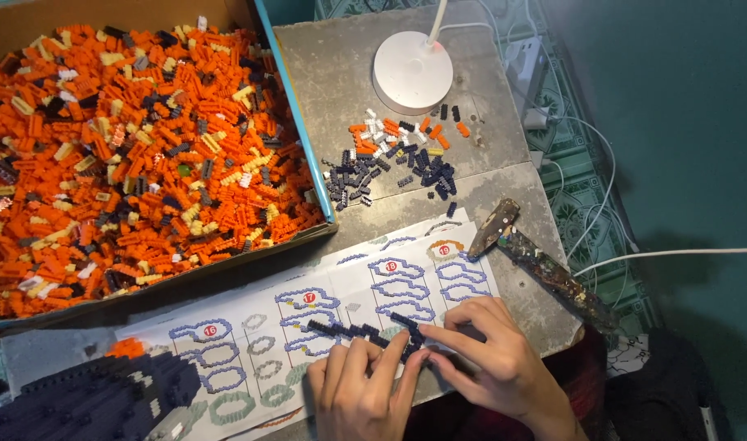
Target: Assembling a complex model using small interlocking plastic blocks while following a printed instruction manual.
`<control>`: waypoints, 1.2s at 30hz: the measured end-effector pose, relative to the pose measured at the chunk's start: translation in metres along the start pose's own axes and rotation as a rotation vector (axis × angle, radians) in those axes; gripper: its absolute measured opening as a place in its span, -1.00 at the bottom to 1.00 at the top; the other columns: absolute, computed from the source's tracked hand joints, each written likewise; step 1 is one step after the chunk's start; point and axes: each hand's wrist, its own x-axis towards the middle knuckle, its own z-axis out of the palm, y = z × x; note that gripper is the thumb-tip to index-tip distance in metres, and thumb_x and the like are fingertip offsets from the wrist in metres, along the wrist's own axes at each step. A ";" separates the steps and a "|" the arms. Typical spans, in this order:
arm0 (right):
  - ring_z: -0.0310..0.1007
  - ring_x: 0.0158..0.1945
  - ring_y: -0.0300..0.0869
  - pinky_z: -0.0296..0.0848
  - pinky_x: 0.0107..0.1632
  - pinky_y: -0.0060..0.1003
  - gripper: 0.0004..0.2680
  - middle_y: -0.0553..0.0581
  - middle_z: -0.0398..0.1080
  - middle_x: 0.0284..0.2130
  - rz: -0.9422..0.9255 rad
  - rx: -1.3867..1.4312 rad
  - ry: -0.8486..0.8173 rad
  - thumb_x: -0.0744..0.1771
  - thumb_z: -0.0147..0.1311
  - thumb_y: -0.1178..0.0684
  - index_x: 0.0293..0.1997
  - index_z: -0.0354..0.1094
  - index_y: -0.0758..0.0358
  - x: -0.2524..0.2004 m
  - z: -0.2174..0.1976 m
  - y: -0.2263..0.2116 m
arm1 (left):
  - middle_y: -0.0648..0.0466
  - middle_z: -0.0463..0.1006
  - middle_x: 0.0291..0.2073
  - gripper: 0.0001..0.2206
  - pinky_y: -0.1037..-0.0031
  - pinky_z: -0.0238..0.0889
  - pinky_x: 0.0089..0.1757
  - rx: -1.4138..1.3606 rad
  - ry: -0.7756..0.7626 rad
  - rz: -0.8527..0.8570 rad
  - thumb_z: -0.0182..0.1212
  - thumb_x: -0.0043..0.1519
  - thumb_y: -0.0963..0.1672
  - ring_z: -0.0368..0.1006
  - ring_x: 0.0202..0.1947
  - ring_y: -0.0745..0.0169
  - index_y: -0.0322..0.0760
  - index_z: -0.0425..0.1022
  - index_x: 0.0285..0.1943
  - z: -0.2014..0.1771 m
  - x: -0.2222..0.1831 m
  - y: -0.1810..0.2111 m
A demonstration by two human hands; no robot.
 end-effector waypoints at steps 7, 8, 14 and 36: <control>0.55 -0.12 -0.17 0.52 0.09 -0.20 -0.70 0.00 0.59 -0.26 0.024 -0.008 0.000 0.18 0.48 0.12 0.01 0.73 0.12 -0.003 0.004 0.004 | 0.24 0.43 -0.58 -0.69 0.24 0.07 -0.22 -0.008 -0.016 0.054 0.57 0.25 0.10 0.27 -0.46 0.28 -0.01 0.87 0.04 -0.004 0.002 0.000; 0.55 -0.13 -0.18 0.52 0.07 -0.21 -0.70 -0.01 0.58 -0.27 0.027 -0.013 0.003 0.18 0.48 0.12 0.01 0.73 0.11 -0.003 0.005 0.004 | 0.24 0.42 -0.57 -0.71 0.24 0.07 -0.23 -0.028 0.001 0.054 0.57 0.22 0.06 0.26 -0.45 0.29 0.02 0.87 0.05 -0.005 0.002 0.001; 0.54 -0.13 -0.18 0.52 0.08 -0.21 -0.71 -0.01 0.57 -0.28 0.030 -0.015 0.019 0.19 0.48 0.12 0.00 0.73 0.12 -0.004 0.007 0.006 | 0.25 0.41 -0.57 -0.72 0.24 0.06 -0.21 -0.059 0.012 0.074 0.55 0.21 0.02 0.26 -0.44 0.30 0.03 0.87 0.07 -0.001 0.000 -0.003; 0.50 -0.13 -0.16 0.54 -0.01 -0.26 -0.76 0.02 0.56 -0.28 0.061 -0.004 0.077 0.21 0.46 0.15 -0.04 0.73 0.19 0.001 0.006 -0.005 | 0.23 0.55 -0.54 -0.78 0.27 0.12 -0.19 -0.051 0.026 0.056 0.55 0.20 -0.04 0.33 -0.42 0.29 -0.02 0.88 0.00 -0.013 0.004 0.004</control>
